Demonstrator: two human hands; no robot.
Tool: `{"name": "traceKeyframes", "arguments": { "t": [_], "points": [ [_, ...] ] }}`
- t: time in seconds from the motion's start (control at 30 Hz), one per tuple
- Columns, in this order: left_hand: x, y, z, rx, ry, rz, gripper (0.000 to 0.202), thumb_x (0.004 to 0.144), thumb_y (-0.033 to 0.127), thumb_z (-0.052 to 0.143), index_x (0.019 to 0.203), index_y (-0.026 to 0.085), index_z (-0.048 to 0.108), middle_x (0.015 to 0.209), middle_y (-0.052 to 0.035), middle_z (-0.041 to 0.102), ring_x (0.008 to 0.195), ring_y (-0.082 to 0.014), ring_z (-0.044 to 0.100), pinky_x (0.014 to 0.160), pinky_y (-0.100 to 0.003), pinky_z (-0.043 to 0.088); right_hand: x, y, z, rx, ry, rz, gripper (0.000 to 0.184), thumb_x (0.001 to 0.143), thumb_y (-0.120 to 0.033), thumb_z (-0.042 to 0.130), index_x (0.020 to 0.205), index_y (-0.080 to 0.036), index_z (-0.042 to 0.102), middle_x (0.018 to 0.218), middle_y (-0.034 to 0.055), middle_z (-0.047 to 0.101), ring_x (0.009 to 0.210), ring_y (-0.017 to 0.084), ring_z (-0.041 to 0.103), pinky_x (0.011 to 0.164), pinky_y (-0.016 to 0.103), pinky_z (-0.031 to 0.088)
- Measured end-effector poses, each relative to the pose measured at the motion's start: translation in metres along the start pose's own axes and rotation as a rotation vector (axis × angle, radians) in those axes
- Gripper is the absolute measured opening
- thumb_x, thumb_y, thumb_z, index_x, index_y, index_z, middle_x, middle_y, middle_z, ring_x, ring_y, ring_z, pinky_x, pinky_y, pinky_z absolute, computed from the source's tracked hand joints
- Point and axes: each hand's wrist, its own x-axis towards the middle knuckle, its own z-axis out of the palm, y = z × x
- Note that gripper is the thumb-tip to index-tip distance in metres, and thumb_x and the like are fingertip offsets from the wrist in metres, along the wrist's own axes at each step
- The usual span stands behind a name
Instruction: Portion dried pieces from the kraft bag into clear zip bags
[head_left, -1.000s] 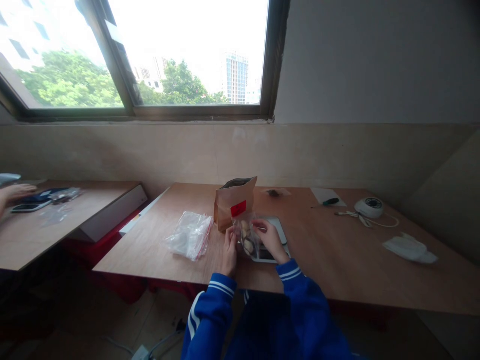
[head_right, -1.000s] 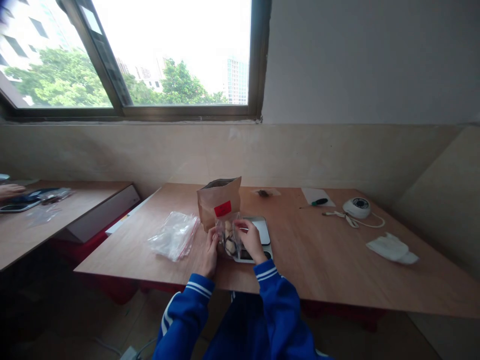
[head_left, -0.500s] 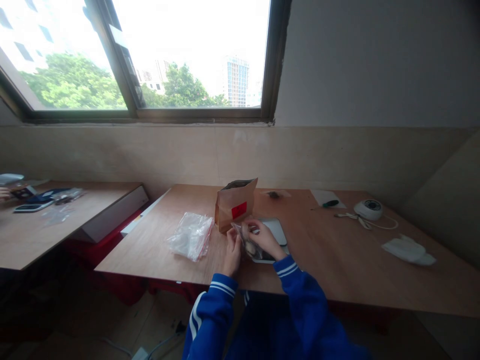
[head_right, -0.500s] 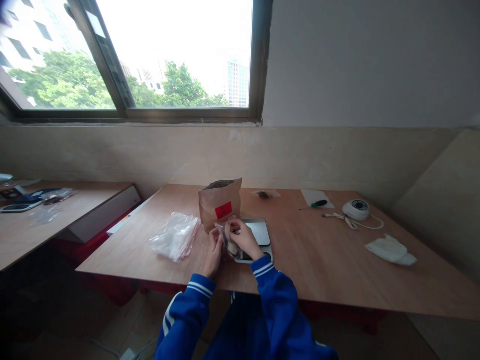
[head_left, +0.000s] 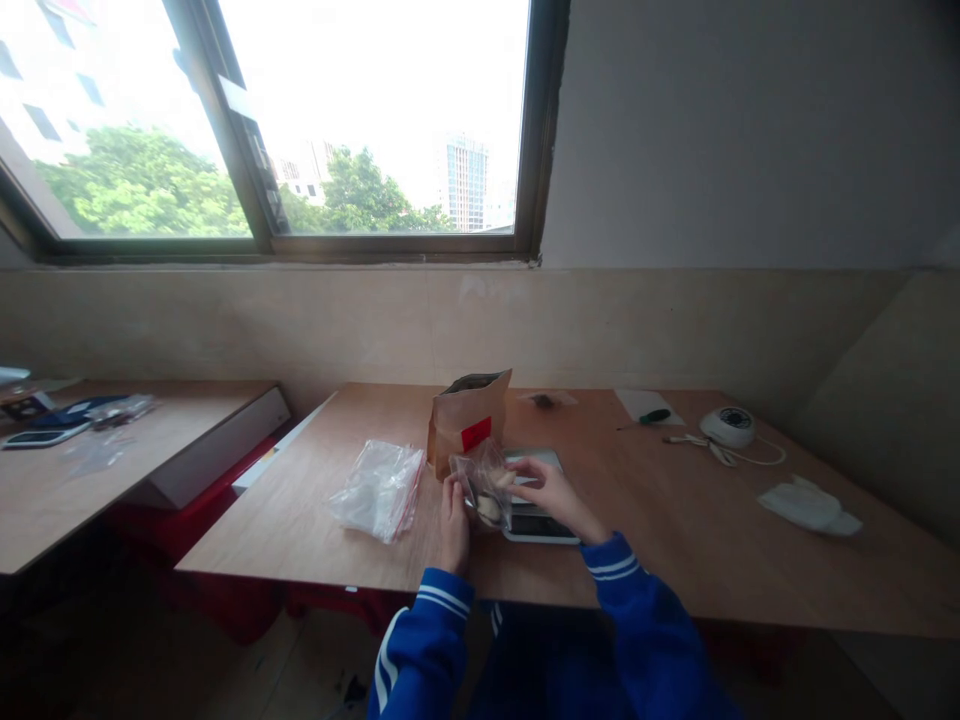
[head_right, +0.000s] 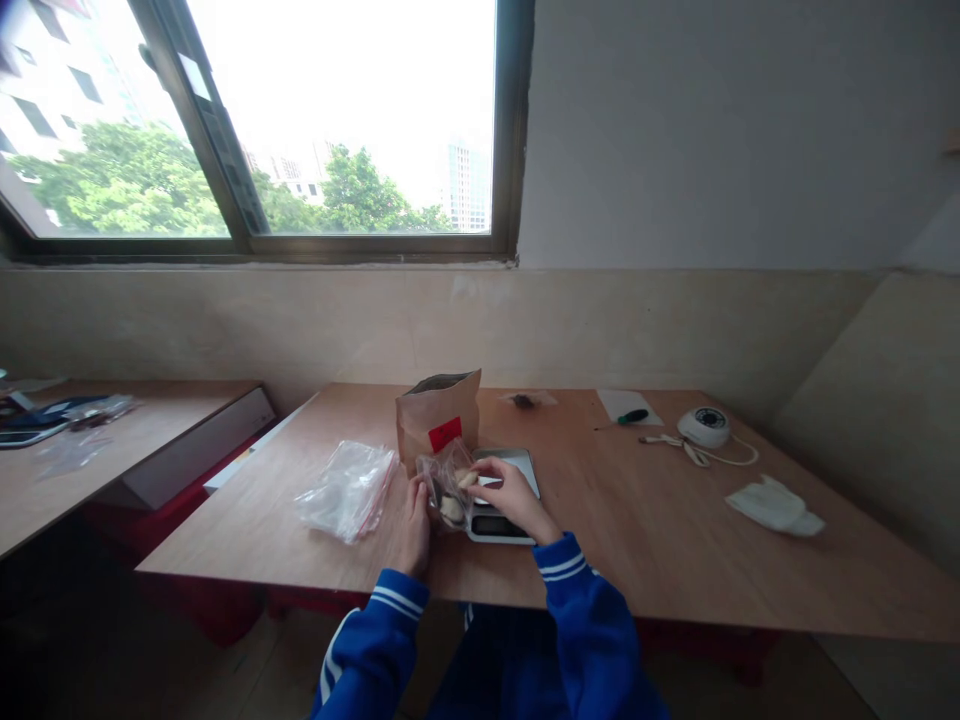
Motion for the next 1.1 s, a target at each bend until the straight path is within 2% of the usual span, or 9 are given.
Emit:
{"name": "traceKeyframes", "arguments": {
  "t": [0.1, 0.2, 0.33, 0.47, 0.63, 0.7, 0.77, 0.93, 1.1],
  "points": [
    [0.001, -0.001, -0.001, -0.017, 0.014, -0.018, 0.037, 0.091, 0.045, 0.035, 0.110, 0.020, 0.054, 0.111, -0.0082, 0.063, 0.107, -0.0220, 0.058, 0.099, -0.037, 0.041, 0.000, -0.014, -0.004, 0.048, 0.024, -0.042, 0.028, 0.058, -0.030, 0.080, 0.079, -0.017, 0.067, 0.102, 0.0071, 0.073, 0.093, 0.022, 0.068, 0.085, 0.038, 0.054],
    [0.002, -0.001, -0.001, -0.043, 0.000, -0.025, 0.035, 0.091, 0.045, 0.036, 0.109, 0.020, 0.053, 0.108, -0.0083, 0.064, 0.105, -0.0222, 0.059, 0.098, -0.038, 0.042, 0.011, -0.043, -0.002, 0.156, 0.068, -0.109, 0.032, 0.061, -0.032, 0.079, 0.084, -0.017, 0.062, 0.108, 0.0094, 0.071, 0.096, 0.022, 0.068, 0.089, 0.039, 0.052],
    [0.002, 0.000, -0.001, -0.053, -0.009, -0.021, 0.034, 0.092, 0.043, 0.035, 0.108, 0.020, 0.053, 0.107, -0.0084, 0.064, 0.105, -0.0221, 0.059, 0.099, -0.039, 0.042, 0.049, -0.093, 0.006, 0.231, 0.152, -0.309, 0.038, 0.066, -0.038, 0.076, 0.093, -0.019, 0.058, 0.096, 0.0070, 0.074, 0.091, 0.021, 0.069, 0.087, 0.039, 0.052],
    [0.004, -0.005, -0.002, -0.056, -0.011, -0.011, 0.034, 0.092, 0.043, 0.034, 0.107, 0.019, 0.054, 0.110, -0.0088, 0.063, 0.109, -0.0221, 0.057, 0.102, -0.039, 0.039, 0.094, -0.120, 0.022, 0.164, 0.096, -0.449, 0.045, 0.071, -0.040, 0.072, 0.108, -0.021, 0.054, 0.092, 0.0021, 0.071, 0.083, 0.016, 0.068, 0.080, 0.031, 0.052],
    [0.010, -0.020, -0.001, -0.069, -0.001, 0.012, 0.036, 0.091, 0.044, 0.035, 0.107, 0.018, 0.055, 0.112, -0.0093, 0.063, 0.107, -0.0217, 0.058, 0.102, -0.039, 0.040, 0.126, -0.107, 0.040, -0.300, -0.089, -0.493, 0.024, 0.081, -0.034, 0.062, 0.100, -0.019, 0.061, 0.083, 0.0002, 0.065, 0.071, 0.013, 0.063, 0.067, 0.026, 0.049],
    [0.012, -0.024, 0.000, -0.082, 0.002, 0.020, 0.037, 0.091, 0.044, 0.035, 0.106, 0.018, 0.055, 0.110, -0.0096, 0.063, 0.106, -0.0221, 0.058, 0.100, -0.039, 0.042, 0.129, -0.097, 0.044, -0.425, -0.173, -0.519, 0.021, 0.085, -0.033, 0.057, 0.100, -0.019, 0.062, 0.078, -0.0005, 0.064, 0.071, 0.014, 0.061, 0.068, 0.026, 0.048],
    [0.013, -0.026, 0.000, -0.082, 0.001, 0.029, 0.036, 0.091, 0.044, 0.036, 0.105, 0.018, 0.056, 0.107, -0.0088, 0.064, 0.104, -0.0220, 0.059, 0.098, -0.038, 0.043, 0.127, -0.090, 0.045, -0.482, -0.199, -0.583, 0.023, 0.089, -0.035, 0.054, 0.100, -0.018, 0.063, 0.082, 0.0011, 0.064, 0.078, 0.015, 0.060, 0.073, 0.028, 0.047],
    [0.014, -0.030, 0.001, -0.078, 0.001, 0.029, 0.035, 0.091, 0.043, 0.035, 0.104, 0.019, 0.057, 0.106, -0.0082, 0.064, 0.104, -0.0215, 0.060, 0.097, -0.037, 0.044, 0.119, -0.080, 0.042, -0.709, -0.070, -0.721, 0.045, 0.098, -0.040, 0.035, 0.084, -0.017, 0.071, 0.100, 0.0094, 0.058, 0.094, 0.019, 0.054, 0.090, 0.035, 0.042],
    [0.015, -0.030, 0.001, -0.065, 0.002, 0.033, 0.035, 0.091, 0.042, 0.036, 0.107, 0.018, 0.056, 0.111, -0.0094, 0.062, 0.107, -0.0212, 0.058, 0.099, -0.037, 0.042, 0.108, -0.077, 0.038, -0.992, 0.009, -0.642, 0.046, 0.098, -0.040, 0.033, 0.086, -0.019, 0.073, 0.107, 0.0117, 0.055, 0.101, 0.025, 0.047, 0.096, 0.046, 0.034]
  ]
}}
